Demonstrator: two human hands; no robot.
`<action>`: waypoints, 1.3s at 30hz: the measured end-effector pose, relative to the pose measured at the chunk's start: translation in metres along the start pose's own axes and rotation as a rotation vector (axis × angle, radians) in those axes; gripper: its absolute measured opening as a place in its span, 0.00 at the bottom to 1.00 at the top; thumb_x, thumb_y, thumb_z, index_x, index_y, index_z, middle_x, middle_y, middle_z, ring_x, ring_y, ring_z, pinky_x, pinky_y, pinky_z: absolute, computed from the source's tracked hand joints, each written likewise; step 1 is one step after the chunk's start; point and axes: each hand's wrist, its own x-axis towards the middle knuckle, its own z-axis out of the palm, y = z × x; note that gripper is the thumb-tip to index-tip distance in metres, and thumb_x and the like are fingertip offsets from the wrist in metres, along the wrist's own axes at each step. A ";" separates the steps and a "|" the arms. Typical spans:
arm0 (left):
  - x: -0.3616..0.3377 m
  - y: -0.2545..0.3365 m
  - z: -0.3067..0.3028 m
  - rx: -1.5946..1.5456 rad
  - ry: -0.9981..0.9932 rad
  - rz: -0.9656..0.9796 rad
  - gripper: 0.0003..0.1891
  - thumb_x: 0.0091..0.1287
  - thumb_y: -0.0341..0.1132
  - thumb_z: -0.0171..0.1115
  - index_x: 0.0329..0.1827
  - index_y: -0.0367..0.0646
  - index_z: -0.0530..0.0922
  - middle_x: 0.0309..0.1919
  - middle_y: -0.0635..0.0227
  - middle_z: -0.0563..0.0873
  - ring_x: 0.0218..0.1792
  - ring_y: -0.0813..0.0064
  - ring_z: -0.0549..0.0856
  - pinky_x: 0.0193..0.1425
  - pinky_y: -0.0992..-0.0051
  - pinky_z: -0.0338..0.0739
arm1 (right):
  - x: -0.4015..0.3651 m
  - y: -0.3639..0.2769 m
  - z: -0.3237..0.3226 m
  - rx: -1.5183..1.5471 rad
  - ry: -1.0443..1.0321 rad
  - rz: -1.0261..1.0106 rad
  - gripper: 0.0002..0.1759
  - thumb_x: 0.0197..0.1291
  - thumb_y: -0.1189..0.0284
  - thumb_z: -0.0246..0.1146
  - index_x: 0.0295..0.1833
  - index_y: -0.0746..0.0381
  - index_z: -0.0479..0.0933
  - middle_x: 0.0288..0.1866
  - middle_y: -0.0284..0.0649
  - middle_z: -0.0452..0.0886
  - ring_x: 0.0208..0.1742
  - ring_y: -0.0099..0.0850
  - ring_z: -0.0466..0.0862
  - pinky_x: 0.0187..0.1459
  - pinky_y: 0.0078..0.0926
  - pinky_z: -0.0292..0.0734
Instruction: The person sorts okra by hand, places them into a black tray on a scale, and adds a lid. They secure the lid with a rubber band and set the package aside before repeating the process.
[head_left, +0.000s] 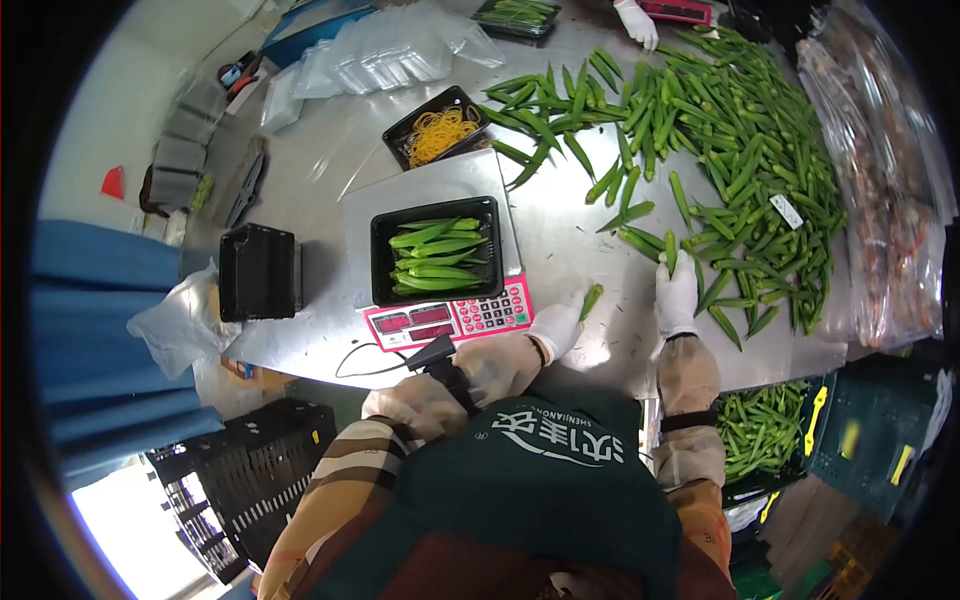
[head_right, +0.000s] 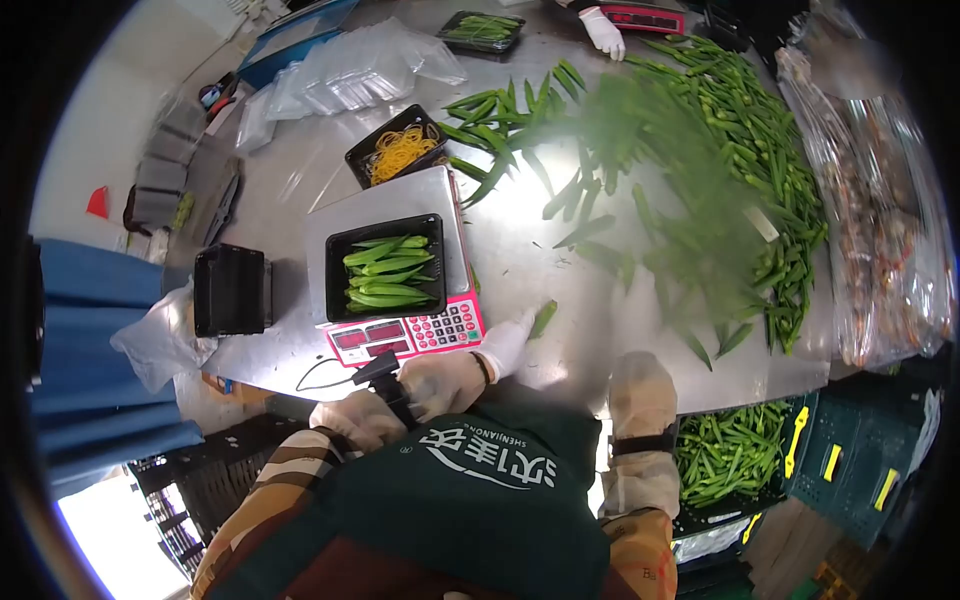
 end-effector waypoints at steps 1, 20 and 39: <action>-0.014 -0.001 0.004 -0.111 0.061 0.106 0.32 0.63 0.25 0.61 0.72 0.39 0.63 0.49 0.48 0.80 0.43 0.51 0.85 0.50 0.64 0.80 | 0.009 -0.003 0.004 -0.043 0.023 -0.036 0.20 0.60 0.74 0.62 0.59 0.64 0.75 0.57 0.50 0.79 0.58 0.50 0.77 0.60 0.38 0.72; -0.125 -0.080 -0.181 0.407 0.875 0.202 0.23 0.53 0.22 0.63 0.52 0.54 0.84 0.39 0.67 0.83 0.45 0.61 0.81 0.48 0.64 0.77 | -0.016 -0.219 0.006 0.254 -0.258 -0.759 0.18 0.62 0.70 0.63 0.56 0.64 0.76 0.50 0.50 0.79 0.52 0.47 0.80 0.53 0.37 0.75; -0.274 -0.215 -0.194 -0.429 1.524 -0.212 0.12 0.69 0.20 0.58 0.54 0.34 0.80 0.50 0.61 0.86 0.50 0.75 0.85 0.60 0.77 0.76 | -0.027 -0.127 0.046 0.634 -0.340 -0.335 0.13 0.67 0.82 0.58 0.56 0.68 0.79 0.50 0.40 0.84 0.49 0.27 0.83 0.54 0.22 0.77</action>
